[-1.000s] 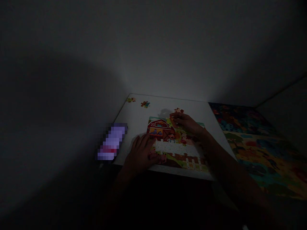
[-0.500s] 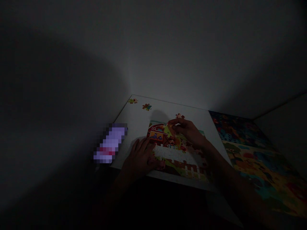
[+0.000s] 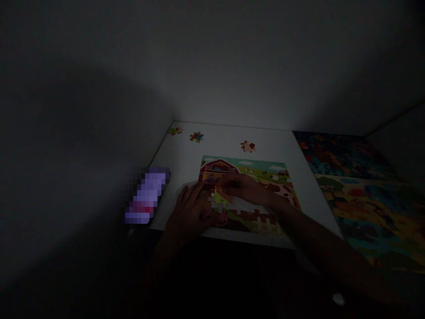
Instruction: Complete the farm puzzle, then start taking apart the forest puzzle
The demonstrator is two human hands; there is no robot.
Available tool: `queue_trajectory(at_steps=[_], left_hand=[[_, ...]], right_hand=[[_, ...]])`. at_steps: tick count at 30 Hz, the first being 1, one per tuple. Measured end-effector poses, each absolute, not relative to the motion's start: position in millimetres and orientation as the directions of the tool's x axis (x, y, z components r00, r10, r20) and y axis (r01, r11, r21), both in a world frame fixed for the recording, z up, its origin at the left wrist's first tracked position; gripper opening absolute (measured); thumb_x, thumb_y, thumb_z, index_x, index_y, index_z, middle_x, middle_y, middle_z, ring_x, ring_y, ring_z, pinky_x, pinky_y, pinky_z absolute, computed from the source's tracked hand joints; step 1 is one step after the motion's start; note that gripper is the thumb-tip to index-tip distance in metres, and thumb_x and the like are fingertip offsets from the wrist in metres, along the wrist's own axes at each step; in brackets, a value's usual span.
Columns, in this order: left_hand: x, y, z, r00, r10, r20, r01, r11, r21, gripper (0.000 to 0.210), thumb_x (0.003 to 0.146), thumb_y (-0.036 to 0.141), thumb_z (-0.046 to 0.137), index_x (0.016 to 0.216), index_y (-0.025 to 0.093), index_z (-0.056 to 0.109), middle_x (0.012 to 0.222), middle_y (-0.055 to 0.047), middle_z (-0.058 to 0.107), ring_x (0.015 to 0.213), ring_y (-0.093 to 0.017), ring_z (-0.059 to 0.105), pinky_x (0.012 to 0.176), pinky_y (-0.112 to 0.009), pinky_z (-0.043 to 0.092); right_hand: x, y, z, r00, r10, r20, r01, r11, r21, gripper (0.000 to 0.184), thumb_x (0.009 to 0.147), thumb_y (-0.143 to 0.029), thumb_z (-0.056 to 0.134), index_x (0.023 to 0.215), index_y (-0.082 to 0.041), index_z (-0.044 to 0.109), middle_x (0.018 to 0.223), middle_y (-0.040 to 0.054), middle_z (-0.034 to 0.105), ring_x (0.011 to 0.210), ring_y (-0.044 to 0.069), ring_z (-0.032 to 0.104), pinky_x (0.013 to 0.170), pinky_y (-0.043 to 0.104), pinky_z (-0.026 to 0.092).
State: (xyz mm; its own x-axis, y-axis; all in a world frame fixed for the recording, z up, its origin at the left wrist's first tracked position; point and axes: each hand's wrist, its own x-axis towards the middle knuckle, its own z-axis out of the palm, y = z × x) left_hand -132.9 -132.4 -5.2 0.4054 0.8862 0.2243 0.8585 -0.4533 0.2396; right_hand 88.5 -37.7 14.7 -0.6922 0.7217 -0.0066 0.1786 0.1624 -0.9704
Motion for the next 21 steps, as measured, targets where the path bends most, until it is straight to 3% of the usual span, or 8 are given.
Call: queue_trajectory(at_steps=[7,21], left_hand=[[-132.9,-132.1,-3.5,0.395,0.888,0.234,0.855,-0.449,0.259,0.045,0.093,0.037,0.052,0.134,0.018,0.053,0.148,-0.014,0.048,0.14,-0.028,0.04,0.118,-0.054,0.03],[-133.6,-131.2,-2.1,0.352,0.903,0.247,0.829,-0.424,0.366,0.047,0.094,0.035,0.052,0.138,0.02,0.048,0.143,-0.01,0.054,0.133,-0.024,0.048,0.116,-0.049,0.034]], right_hand=[[89.5,-40.3,20.2,-0.691,0.723,-0.001,0.151,0.143,-0.978,0.014,0.086,-0.025,0.064,0.098,-0.019,0.066,0.091,0.002,0.068,0.083,0.016,0.062,0.081,0.034,0.05],[85.4,-45.7,21.7,-0.74,0.672,-0.006,0.046,0.041,-0.998,0.01,0.082,-0.021,0.064,0.09,-0.019,0.058,0.083,-0.0013,0.061,0.075,0.012,0.057,0.076,0.03,0.049]])
